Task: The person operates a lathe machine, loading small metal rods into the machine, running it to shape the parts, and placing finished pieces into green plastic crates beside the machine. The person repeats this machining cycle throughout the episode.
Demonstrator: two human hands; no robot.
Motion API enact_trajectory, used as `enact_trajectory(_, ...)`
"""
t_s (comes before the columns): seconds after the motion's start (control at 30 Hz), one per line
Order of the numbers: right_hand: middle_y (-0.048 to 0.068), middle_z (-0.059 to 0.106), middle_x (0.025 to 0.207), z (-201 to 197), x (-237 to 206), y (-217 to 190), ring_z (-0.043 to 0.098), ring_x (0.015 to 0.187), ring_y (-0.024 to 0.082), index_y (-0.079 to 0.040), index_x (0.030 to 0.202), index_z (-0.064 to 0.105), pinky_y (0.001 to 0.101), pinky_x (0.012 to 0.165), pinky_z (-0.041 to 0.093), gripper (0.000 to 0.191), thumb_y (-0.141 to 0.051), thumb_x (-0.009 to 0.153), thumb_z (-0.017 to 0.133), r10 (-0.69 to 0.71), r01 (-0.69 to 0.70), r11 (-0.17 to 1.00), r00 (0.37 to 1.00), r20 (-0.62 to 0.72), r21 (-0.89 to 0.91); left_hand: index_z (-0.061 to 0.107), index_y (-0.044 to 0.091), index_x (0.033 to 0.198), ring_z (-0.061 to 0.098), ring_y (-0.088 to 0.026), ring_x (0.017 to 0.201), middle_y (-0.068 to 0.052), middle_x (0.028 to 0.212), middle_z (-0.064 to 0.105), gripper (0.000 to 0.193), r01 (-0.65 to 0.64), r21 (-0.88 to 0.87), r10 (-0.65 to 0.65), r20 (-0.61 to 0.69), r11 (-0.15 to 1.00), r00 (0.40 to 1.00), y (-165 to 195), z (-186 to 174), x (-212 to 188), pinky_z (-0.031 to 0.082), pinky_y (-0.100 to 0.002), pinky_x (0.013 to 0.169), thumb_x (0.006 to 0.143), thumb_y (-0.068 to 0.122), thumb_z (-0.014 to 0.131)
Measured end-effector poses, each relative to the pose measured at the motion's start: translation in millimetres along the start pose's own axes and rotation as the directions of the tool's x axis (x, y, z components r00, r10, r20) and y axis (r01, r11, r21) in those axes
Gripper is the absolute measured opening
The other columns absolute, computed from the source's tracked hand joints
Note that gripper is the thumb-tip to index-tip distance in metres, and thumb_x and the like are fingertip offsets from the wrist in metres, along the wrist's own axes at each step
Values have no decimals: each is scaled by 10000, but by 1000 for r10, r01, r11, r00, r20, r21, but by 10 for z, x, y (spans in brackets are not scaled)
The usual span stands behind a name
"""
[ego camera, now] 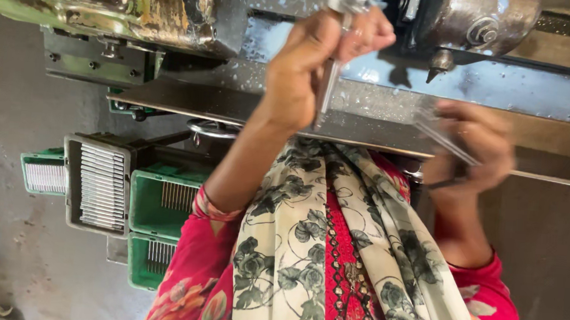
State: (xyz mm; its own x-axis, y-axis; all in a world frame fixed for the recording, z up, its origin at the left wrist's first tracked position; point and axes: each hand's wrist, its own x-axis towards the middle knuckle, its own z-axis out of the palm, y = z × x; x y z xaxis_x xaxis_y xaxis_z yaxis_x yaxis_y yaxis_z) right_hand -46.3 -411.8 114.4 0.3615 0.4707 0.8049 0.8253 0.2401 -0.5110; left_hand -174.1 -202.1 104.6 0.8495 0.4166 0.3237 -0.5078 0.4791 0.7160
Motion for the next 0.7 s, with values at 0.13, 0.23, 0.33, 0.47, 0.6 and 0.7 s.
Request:
enact_trajectory(0.13,186,704,1125,52,-253,-115,764,937,333,-38,1087,596,371,729,608,95,-18,1027,666,38,0,987,972,230,-162,596,41,1129,662,-238,1162,-120,1071,671,352,178,-84,-183,-69,981,981,-397,134,-55,477,-458,1194,1084,377,501)
enact_trajectory(0.23,190,698,1170,35,-296,-41,754,974,349,-33,1142,605,385,758,601,168,-13,1011,708,-24,60,990,963,267,-126,579,-38,1326,651,-203,1099,-131,1038,672,449,218,-105,-226,-66,970,972,-370,324,-19,488,-381,1127,1109,354,583)
enact_trajectory(0.33,215,681,1156,82,-256,-7,726,926,361,-27,1136,597,418,753,583,209,-40,977,733,-77,123,978,964,255,-168,498,-9,1407,636,-150,1035,-108,1056,674,531,212,117,-204,-82,970,976,-284,456,33,515,-326,981,1045,354,638)
enact_trajectory(0.47,208,662,1098,213,-444,1,709,873,348,-26,1094,561,429,732,579,187,-44,981,709,-110,140,967,983,146,-211,654,-21,1062,618,-132,1045,-69,1173,601,317,114,208,-128,53,972,990,-243,508,-2,489,-285,940,1077,296,638)
enact_trajectory(0.6,235,602,1036,329,-746,151,680,791,279,4,1035,497,371,684,578,212,-72,1007,693,-146,142,988,986,-75,-59,741,-44,1109,628,-127,1082,-34,1187,602,348,151,162,-178,171,975,969,-201,557,-37,496,-272,962,1138,280,619)
enact_trajectory(0.7,227,591,989,400,-828,265,656,765,300,38,973,473,391,672,564,230,-65,984,678,-199,205,978,970,-142,29,739,-51,1122,588,-133,1078,-35,1206,564,332,146,203,-189,215,968,958,-111,631,-11,483,-272,975,1149,262,632)
